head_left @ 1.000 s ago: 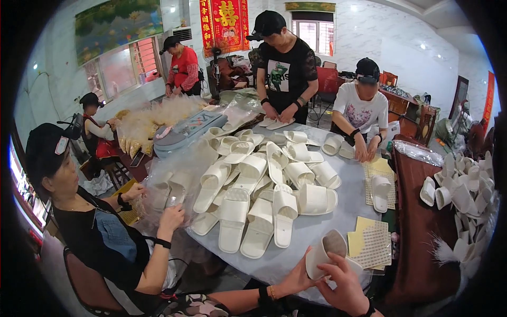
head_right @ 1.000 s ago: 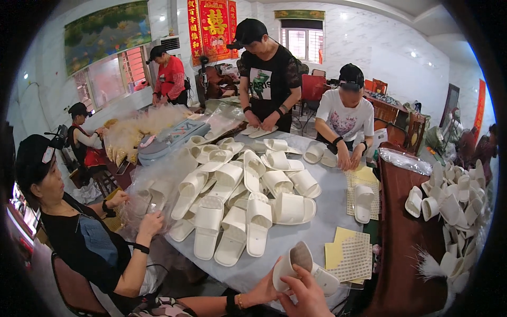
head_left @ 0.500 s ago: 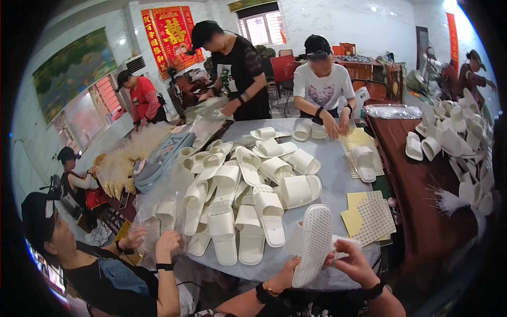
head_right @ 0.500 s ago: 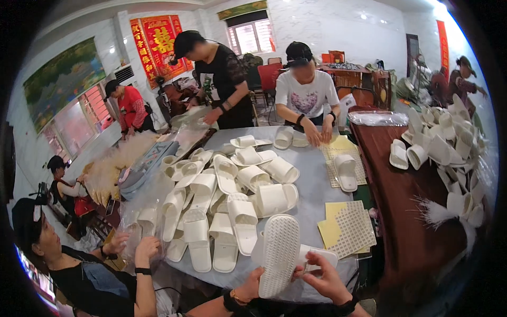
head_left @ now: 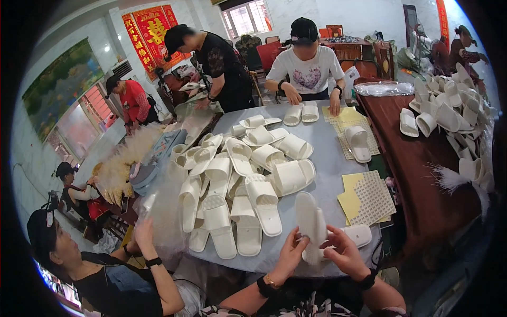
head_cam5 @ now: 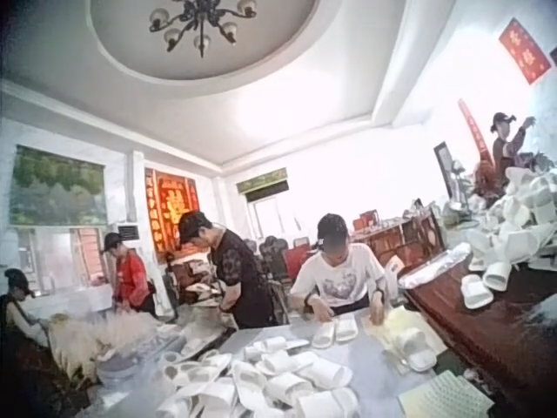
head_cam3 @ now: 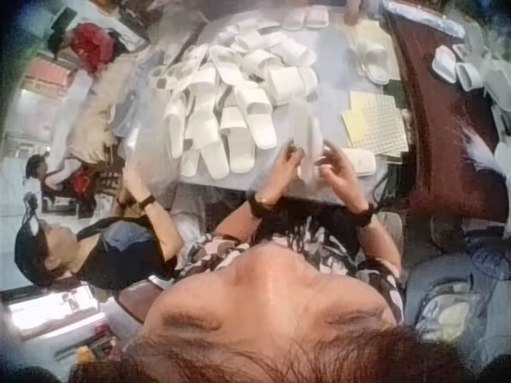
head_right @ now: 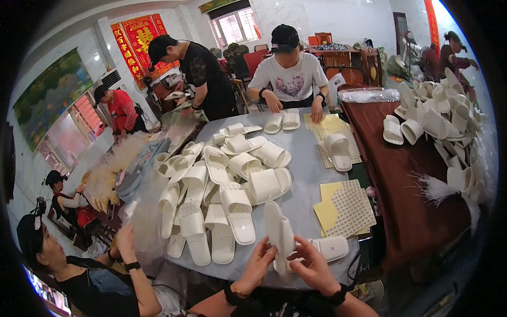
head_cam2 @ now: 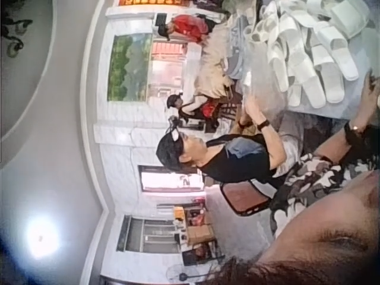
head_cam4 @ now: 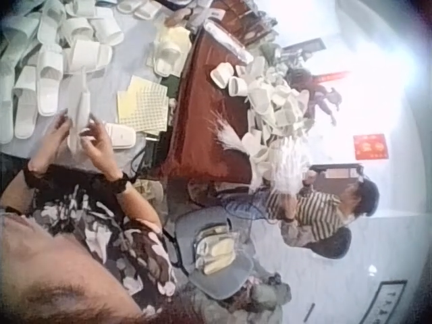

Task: Applying labels or stickers to white slippers in a manufacturing setting.

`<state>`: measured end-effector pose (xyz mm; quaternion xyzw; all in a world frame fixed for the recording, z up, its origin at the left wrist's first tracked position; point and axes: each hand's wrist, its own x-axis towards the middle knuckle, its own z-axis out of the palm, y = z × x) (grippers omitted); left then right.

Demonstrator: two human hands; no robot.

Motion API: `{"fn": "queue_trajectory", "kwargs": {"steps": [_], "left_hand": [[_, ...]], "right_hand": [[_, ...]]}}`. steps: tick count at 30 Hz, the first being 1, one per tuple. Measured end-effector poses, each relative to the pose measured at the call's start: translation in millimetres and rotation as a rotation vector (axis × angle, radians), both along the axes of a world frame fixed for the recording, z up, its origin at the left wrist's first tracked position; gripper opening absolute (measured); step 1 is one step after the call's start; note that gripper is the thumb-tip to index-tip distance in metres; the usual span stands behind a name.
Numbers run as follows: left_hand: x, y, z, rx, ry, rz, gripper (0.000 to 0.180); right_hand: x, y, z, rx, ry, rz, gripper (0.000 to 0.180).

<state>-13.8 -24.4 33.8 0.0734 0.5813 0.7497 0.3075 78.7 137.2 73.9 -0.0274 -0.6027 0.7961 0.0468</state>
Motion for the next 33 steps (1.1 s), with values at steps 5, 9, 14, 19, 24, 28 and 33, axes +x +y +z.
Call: {"fn": "queue_trajectory", "kwargs": {"steps": [5, 9, 14, 19, 24, 28, 33], "left_hand": [[10.0, -1.5, -1.9, 0.012, 0.145, -0.024, 0.066], [9.6, -5.0, -11.4, 0.079, 0.125, 0.01, 0.05], [4.4, -11.9, -44.0, 0.017, 0.098, 0.079, 0.046], [3.6, -22.9, -63.9, 0.141, 0.025, 0.088, 0.043], [3.5, -26.3, -59.3, 0.14, -0.065, 0.089, 0.042], [2.1, -27.8, -60.3, 0.157, -0.102, 0.08, 0.043], [-1.2, -29.4, -66.2, 0.118, -0.109, 0.065, 0.044]], "right_hand": [[-2.5, -14.7, -2.8, 0.349, 0.062, 0.106, 0.053], [-5.9, -17.9, -11.6, 0.527, 0.116, 0.174, 0.042], [-2.9, 3.2, -16.7, 0.491, -0.21, 0.056, 0.032], [-9.0, 29.8, -16.7, 1.048, 0.016, -0.277, 0.032], [-15.0, 40.9, -27.5, 1.295, 0.079, -0.245, 0.032], [-11.7, 45.6, -28.7, 1.207, -0.067, -0.08, 0.034], [-7.8, 38.2, -22.9, 1.107, -0.124, -0.067, 0.043]]}}
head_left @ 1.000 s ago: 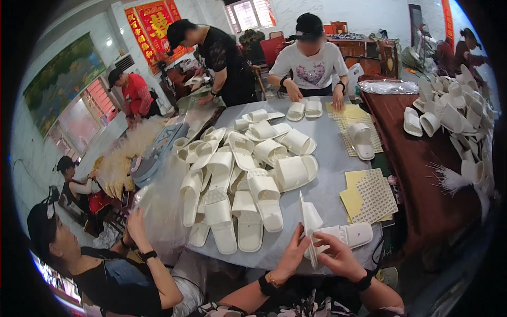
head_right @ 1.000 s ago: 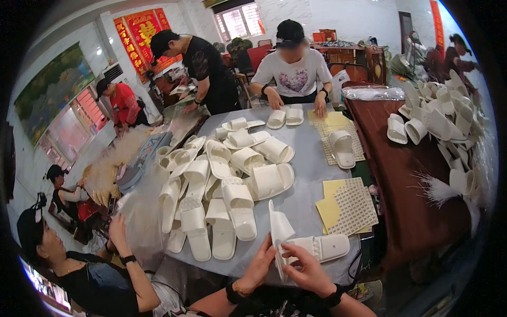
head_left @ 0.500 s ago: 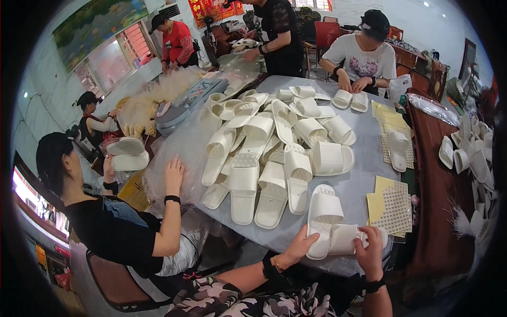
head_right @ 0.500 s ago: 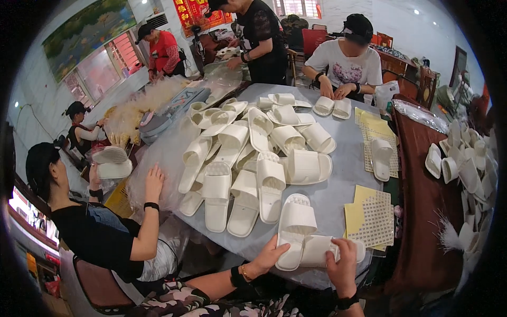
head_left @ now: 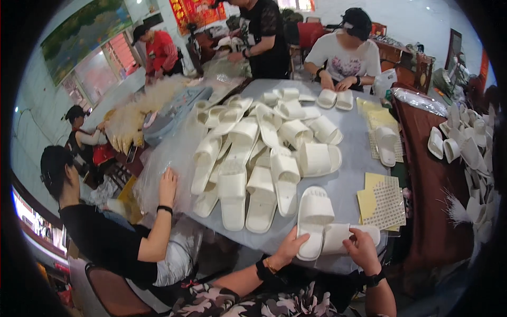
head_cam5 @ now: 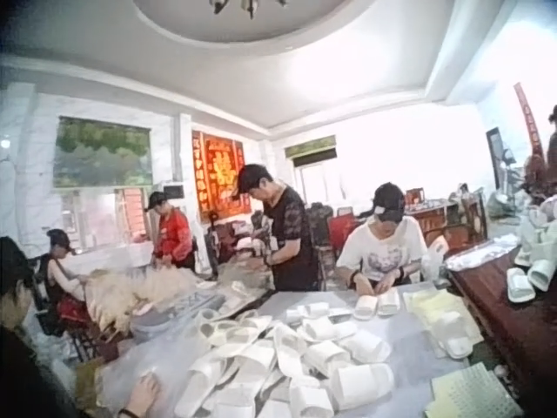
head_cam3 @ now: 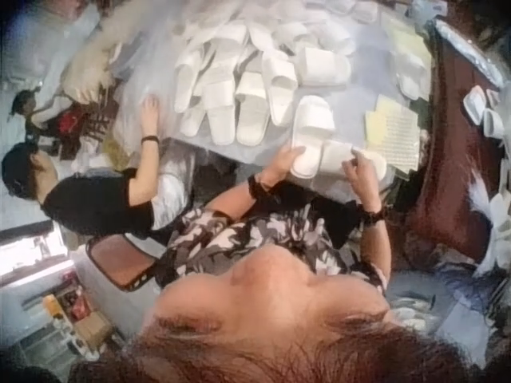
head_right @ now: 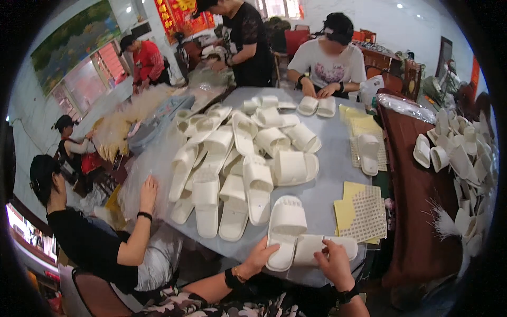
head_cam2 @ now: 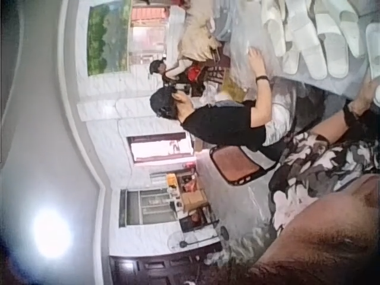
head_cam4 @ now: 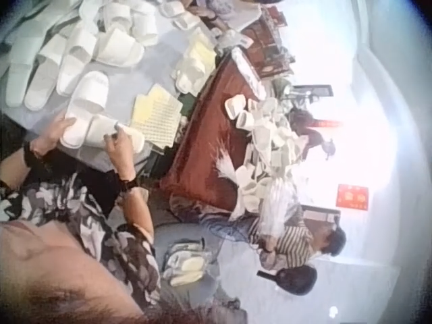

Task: Applying labels or stickers to white slippers in a manufacturing setting.

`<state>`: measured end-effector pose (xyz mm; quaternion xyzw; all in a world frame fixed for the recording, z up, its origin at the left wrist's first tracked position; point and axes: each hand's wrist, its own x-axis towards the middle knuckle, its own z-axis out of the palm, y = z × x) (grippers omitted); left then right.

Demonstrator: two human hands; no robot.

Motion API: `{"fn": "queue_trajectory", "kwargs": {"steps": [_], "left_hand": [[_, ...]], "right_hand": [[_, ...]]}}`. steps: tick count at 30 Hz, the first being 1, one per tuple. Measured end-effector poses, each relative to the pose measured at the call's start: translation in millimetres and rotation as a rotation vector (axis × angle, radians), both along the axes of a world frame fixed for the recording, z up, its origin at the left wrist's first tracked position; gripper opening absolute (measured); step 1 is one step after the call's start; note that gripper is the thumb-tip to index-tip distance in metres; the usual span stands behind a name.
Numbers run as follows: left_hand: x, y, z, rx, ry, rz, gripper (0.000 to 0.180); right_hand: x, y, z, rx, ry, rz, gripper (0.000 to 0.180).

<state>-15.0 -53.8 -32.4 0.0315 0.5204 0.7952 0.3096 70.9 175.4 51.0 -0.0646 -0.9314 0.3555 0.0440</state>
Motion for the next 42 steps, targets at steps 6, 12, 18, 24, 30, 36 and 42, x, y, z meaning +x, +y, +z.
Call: {"fn": "queue_trajectory", "kwargs": {"steps": [6, 12, 18, 24, 30, 36, 42], "left_hand": [[-2.9, -0.5, 27.0, -0.069, 0.021, -0.049, 0.043], [2.4, -14.5, 74.5, -0.112, 0.068, 0.079, 0.05], [3.7, -3.1, 72.3, 0.042, 0.152, 0.094, 0.049], [-2.6, -1.9, 34.9, -0.203, 0.174, 0.026, 0.052], [4.4, -12.7, 34.0, -0.193, 0.274, -0.002, 0.064], [11.5, -16.3, 49.3, -0.147, 0.221, -0.05, 0.066], [5.2, 5.3, 42.4, -0.149, 0.212, -0.065, 0.067]], "right_hand": [[-2.0, -13.1, -10.0, -0.46, -0.115, -0.152, 0.055], [2.5, -23.1, -11.0, -0.506, 0.134, -0.402, 0.04], [-1.6, -59.1, -7.3, -1.167, 0.393, -0.393, 0.052], [22.9, -30.1, -24.1, -0.583, 0.074, -0.39, 0.034], [45.7, 0.7, -28.6, 0.133, 0.102, -0.323, 0.058], [45.4, -22.9, -34.5, 0.316, 0.058, -0.294, 0.076], [12.6, -38.2, -32.9, 0.289, 0.038, -0.415, 0.078]]}}
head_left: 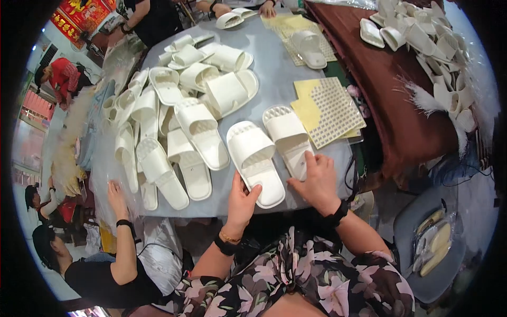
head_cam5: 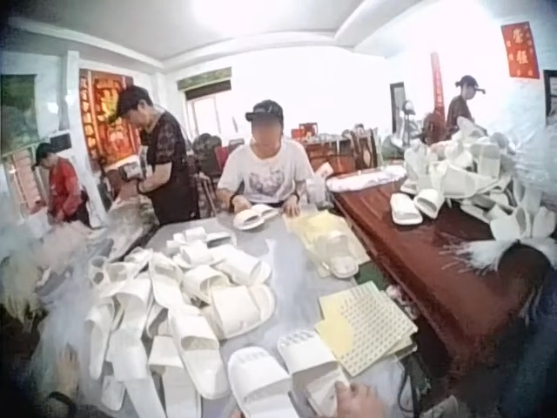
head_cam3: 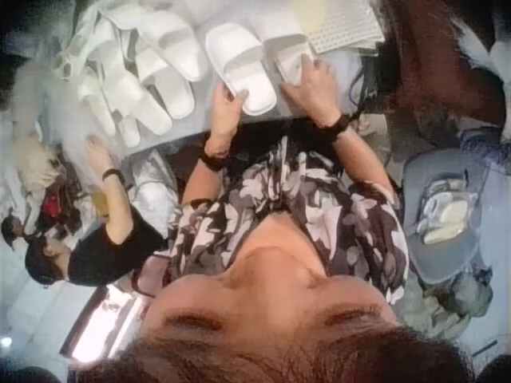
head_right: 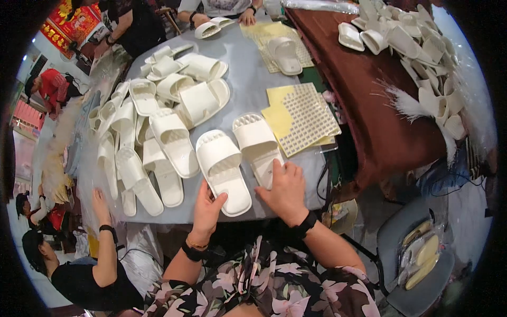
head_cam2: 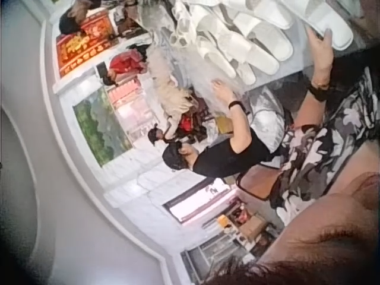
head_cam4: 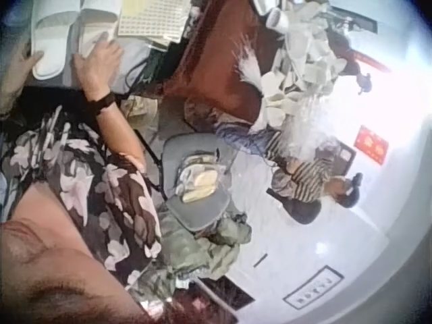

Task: Applying labels or stickers to white slippers in a manufacturing setting.

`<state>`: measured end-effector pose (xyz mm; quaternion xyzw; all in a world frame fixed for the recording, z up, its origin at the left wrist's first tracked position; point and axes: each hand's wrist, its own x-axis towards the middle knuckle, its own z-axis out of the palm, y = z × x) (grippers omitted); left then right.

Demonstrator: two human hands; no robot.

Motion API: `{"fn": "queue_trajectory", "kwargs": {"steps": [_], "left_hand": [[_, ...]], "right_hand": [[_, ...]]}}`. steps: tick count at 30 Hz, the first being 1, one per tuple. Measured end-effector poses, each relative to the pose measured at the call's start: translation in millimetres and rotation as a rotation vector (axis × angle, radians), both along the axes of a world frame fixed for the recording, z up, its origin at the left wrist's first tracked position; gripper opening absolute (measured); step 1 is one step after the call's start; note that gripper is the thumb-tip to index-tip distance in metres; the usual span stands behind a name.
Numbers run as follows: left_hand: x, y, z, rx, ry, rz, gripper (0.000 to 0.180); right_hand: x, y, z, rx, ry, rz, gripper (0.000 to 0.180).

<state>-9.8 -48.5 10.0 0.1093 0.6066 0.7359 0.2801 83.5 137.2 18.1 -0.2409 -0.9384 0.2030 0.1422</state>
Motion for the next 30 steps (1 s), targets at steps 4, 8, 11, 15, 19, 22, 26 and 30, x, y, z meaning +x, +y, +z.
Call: {"fn": "queue_trajectory", "kwargs": {"steps": [4, 8, 11, 15, 19, 22, 26, 30], "left_hand": [[-7.0, 2.8, 0.4, -0.208, 0.339, -0.015, 0.074], [-1.3, -5.6, 2.9, -0.959, 0.621, 0.067, 0.08], [-1.7, -3.5, -0.7, -0.802, 0.752, 0.139, 0.075], [-7.2, 4.6, -2.6, -0.794, 1.167, 0.039, 0.058], [-8.9, 11.3, 9.0, -0.824, 1.185, 0.016, 0.047], [-11.2, 23.8, 17.9, -0.806, 1.214, -0.043, 0.043], [-15.6, 45.4, 15.1, -0.582, 1.333, -0.143, 0.047], [-19.0, 55.6, 0.2, -0.543, 1.418, -0.209, 0.052]], "right_hand": [[1.9, -0.7, 0.4, -0.005, -0.01, 0.043, 0.082], [8.3, 7.2, -5.7, -0.034, 0.065, 0.043, 0.083], [5.4, 7.3, -9.8, 0.021, 0.087, 0.057, 0.082], [-8.3, 5.9, -8.5, -0.003, 0.049, 0.107, 0.078], [-13.9, 11.6, 0.7, 0.009, -0.018, 0.148, 0.069], [-13.4, 23.8, 10.0, -0.031, -0.079, 0.214, 0.059], [-20.4, 60.1, 15.6, -0.077, 0.165, 0.196, 0.028], [-36.0, 102.8, 6.2, -0.049, 0.205, 0.109, 0.023]]}}
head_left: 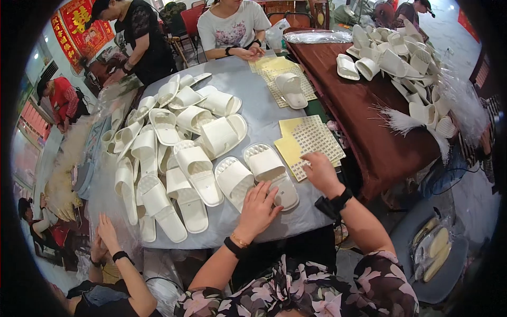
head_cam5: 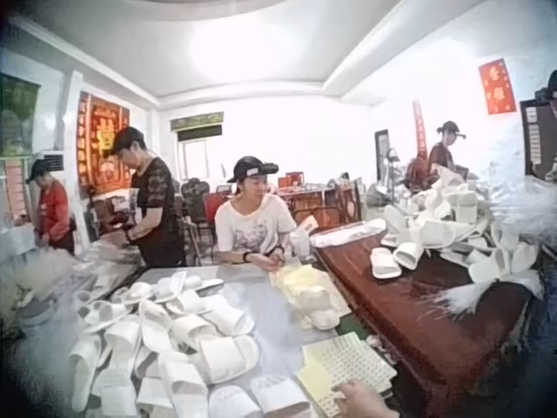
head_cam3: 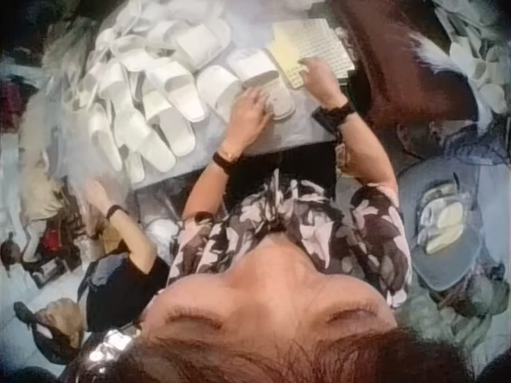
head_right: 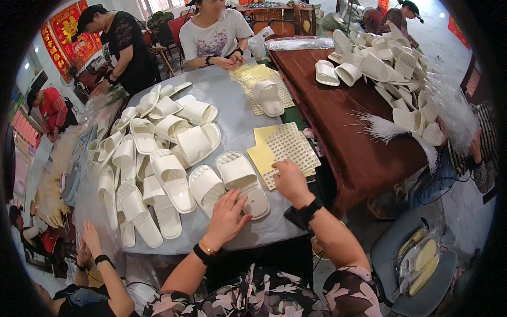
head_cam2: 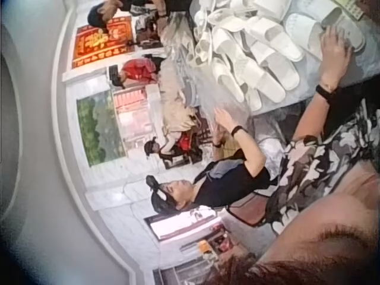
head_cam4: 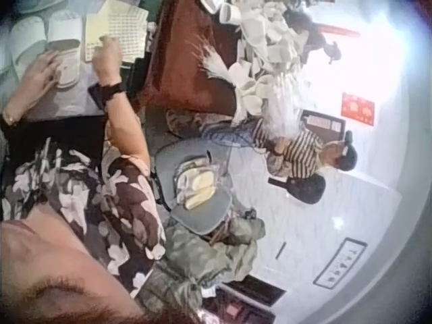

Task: Applying labels or stickers to white slippers in a manufacturing setting.

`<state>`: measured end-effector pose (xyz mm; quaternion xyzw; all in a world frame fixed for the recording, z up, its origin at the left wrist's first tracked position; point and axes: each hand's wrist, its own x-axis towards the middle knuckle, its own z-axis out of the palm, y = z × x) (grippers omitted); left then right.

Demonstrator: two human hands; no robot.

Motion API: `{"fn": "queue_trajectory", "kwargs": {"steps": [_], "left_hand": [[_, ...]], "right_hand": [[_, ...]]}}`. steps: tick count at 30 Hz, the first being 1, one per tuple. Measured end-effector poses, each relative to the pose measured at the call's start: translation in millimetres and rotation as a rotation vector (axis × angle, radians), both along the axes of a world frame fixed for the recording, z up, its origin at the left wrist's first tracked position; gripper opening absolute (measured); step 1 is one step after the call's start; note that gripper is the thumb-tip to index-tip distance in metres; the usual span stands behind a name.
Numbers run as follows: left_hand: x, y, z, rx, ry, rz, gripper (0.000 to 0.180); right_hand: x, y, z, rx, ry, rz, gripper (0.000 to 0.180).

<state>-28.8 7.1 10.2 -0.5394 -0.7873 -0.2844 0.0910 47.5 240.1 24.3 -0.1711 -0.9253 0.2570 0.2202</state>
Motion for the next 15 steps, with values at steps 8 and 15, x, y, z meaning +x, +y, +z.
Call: {"fn": "queue_trajectory", "kwargs": {"steps": [8, 15], "left_hand": [[-3.7, -0.1, -15.1, -0.115, -0.08, -0.015, 0.056], [-8.0, 5.5, -15.1, -0.163, -0.105, 0.007, 0.063]], "right_hand": [[-25.7, 35.4, -28.0, -0.067, -0.114, 0.093, 0.029], [-32.8, 46.5, -37.4, -0.142, -0.229, 0.084, 0.035]]}}
